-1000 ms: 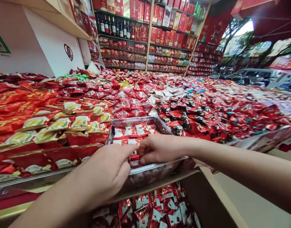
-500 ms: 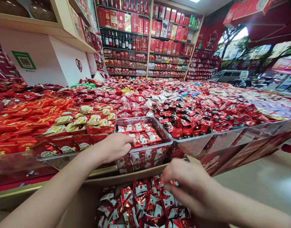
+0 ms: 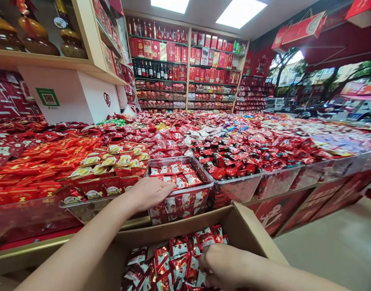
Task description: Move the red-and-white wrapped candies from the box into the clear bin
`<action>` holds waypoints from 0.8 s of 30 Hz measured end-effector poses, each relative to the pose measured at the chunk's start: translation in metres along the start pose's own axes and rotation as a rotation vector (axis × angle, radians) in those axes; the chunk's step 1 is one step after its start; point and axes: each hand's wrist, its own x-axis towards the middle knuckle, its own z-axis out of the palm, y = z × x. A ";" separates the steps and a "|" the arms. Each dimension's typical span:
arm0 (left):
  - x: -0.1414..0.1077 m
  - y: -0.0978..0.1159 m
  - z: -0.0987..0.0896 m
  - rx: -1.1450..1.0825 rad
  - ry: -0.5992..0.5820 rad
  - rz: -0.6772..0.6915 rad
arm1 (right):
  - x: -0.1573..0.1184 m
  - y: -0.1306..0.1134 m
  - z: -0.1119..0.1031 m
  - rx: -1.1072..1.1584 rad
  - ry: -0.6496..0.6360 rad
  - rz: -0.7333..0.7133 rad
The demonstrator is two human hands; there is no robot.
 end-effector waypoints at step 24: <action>-0.001 0.002 0.002 -0.013 0.115 -0.013 | 0.056 0.002 0.040 0.347 0.019 0.222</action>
